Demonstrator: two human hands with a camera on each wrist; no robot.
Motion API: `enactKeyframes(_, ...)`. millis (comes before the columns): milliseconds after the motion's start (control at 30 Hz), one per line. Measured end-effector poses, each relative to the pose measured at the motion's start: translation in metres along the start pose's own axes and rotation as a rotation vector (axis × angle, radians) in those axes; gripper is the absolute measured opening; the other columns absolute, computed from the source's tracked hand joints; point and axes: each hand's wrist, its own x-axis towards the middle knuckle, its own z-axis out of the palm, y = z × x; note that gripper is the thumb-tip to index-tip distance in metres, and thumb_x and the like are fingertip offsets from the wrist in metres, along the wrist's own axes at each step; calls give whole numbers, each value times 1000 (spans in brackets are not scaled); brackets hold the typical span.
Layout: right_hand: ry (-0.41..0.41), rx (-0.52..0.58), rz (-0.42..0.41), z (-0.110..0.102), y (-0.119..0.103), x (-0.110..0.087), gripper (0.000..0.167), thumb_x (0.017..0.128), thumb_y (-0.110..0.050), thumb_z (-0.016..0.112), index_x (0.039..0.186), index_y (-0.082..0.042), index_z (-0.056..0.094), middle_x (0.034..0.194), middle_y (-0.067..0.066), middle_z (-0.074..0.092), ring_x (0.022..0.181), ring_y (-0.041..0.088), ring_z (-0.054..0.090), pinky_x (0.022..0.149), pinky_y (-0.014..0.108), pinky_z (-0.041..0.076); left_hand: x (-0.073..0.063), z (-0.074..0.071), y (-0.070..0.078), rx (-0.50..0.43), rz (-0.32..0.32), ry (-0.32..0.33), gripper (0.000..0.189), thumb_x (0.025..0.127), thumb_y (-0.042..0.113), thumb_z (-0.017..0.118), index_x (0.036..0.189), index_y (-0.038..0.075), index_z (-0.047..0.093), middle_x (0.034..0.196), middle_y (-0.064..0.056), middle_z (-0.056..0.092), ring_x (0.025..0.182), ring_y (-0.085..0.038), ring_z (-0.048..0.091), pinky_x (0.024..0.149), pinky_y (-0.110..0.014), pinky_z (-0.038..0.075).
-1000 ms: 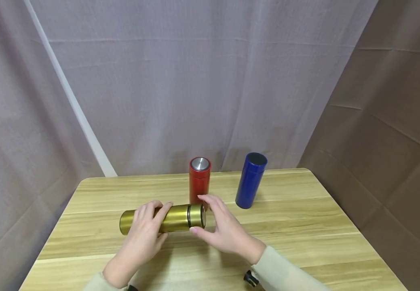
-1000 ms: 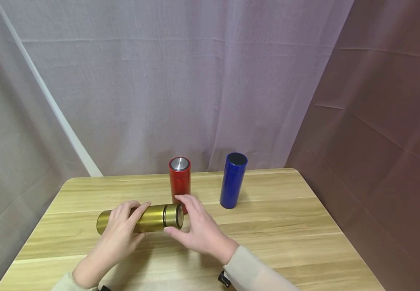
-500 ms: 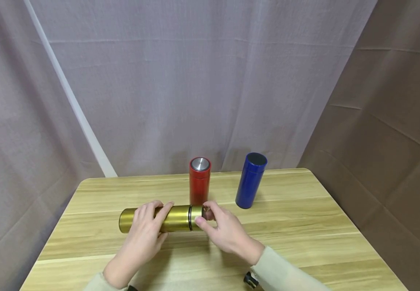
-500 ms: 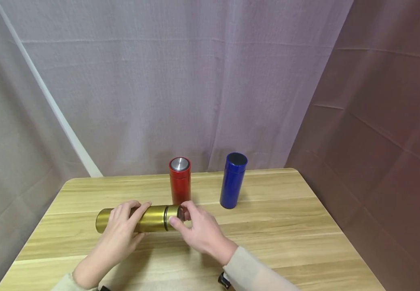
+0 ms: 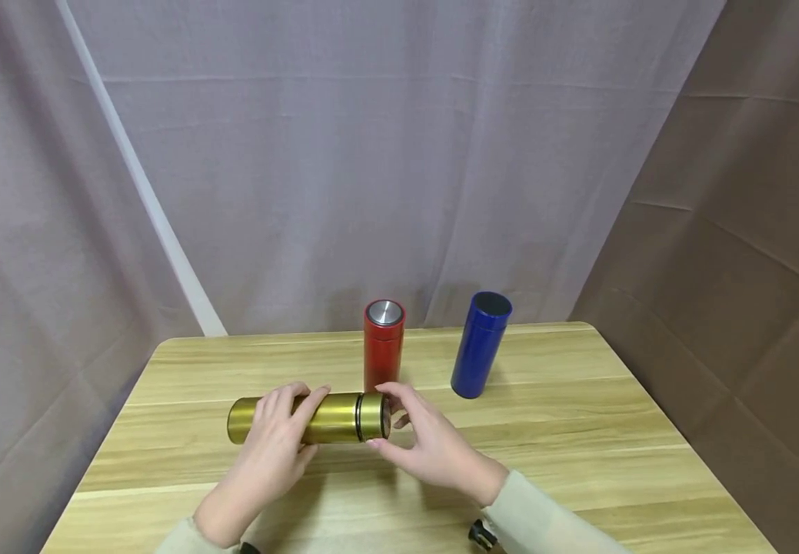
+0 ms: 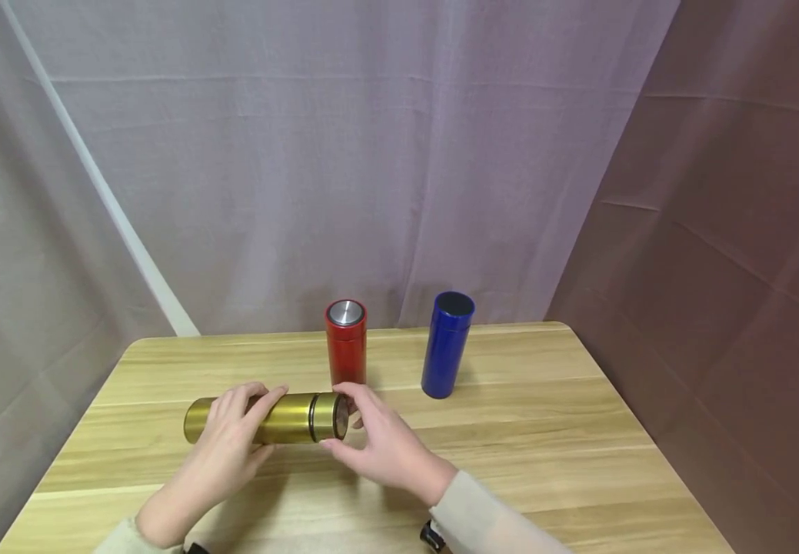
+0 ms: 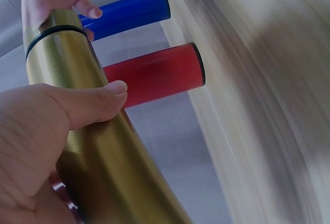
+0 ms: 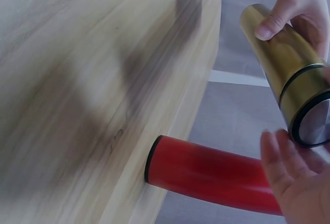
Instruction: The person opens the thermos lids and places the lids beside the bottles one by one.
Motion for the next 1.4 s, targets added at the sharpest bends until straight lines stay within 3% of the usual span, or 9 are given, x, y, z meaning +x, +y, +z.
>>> enactKeyframes(167,-11,-21,-34,0,0,-2,77,87,-33,72,148,-21,27,131,-6,44,109,10,51,86,29,51,1,0,-1,-24,-10,-17,90,56,6,90,137,10,51,119,-13,48,108,-35,47,100,-52,32)
enactKeyframes(333,-6,45,111,0,-3,-2,81,87,-50,67,149,-19,25,134,-1,45,107,12,53,85,31,51,2,1,2,-22,6,-4,90,56,6,91,136,10,51,118,-13,48,107,-35,47,99,-52,33)
enactKeyframes(467,22,164,258,0,-8,-1,70,90,-50,63,145,-17,34,127,3,52,103,14,55,80,32,52,3,2,4,-10,18,8,89,55,6,91,135,10,52,118,-15,48,106,-36,48,97,-53,35)
enactKeyframes(567,37,287,353,1,-12,1,60,95,-45,57,141,-11,39,120,7,55,92,18,59,74,34,55,3,2,5,-2,19,12,89,56,6,91,135,9,52,119,-16,48,107,-37,48,97,-54,35)
enactKeyframes(700,49,597,494,1,-17,3,56,97,-43,53,131,0,44,112,14,51,82,22,57,68,41,57,2,2,5,9,17,16,89,57,6,91,136,9,51,121,-18,47,109,-39,47,99,-55,33)
enactKeyframes(867,40,858,649,2,-19,3,54,92,-48,59,116,0,49,109,13,47,84,23,56,71,41,57,3,4,5,23,24,29,87,58,7,91,135,10,52,122,-19,47,108,-39,47,99,-54,32)
enactKeyframes(1000,44,860,636,4,-18,1,52,93,-42,61,119,1,48,105,12,49,83,21,55,71,41,57,3,5,5,29,36,36,87,57,6,91,135,9,53,121,-19,47,107,-38,47,98,-54,33)
enactKeyframes(1133,52,767,544,6,-16,-1,51,95,-33,61,127,4,44,110,14,49,83,20,56,70,42,57,2,6,5,24,38,29,87,57,6,90,135,9,52,121,-19,47,108,-38,47,98,-54,33)
enactKeyframes(1400,26,308,226,3,-11,-9,50,92,-24,66,137,-19,44,120,4,52,100,18,58,81,32,54,1,6,4,-11,8,-6,89,56,7,92,136,11,53,121,-15,48,109,-36,48,100,-54,32)
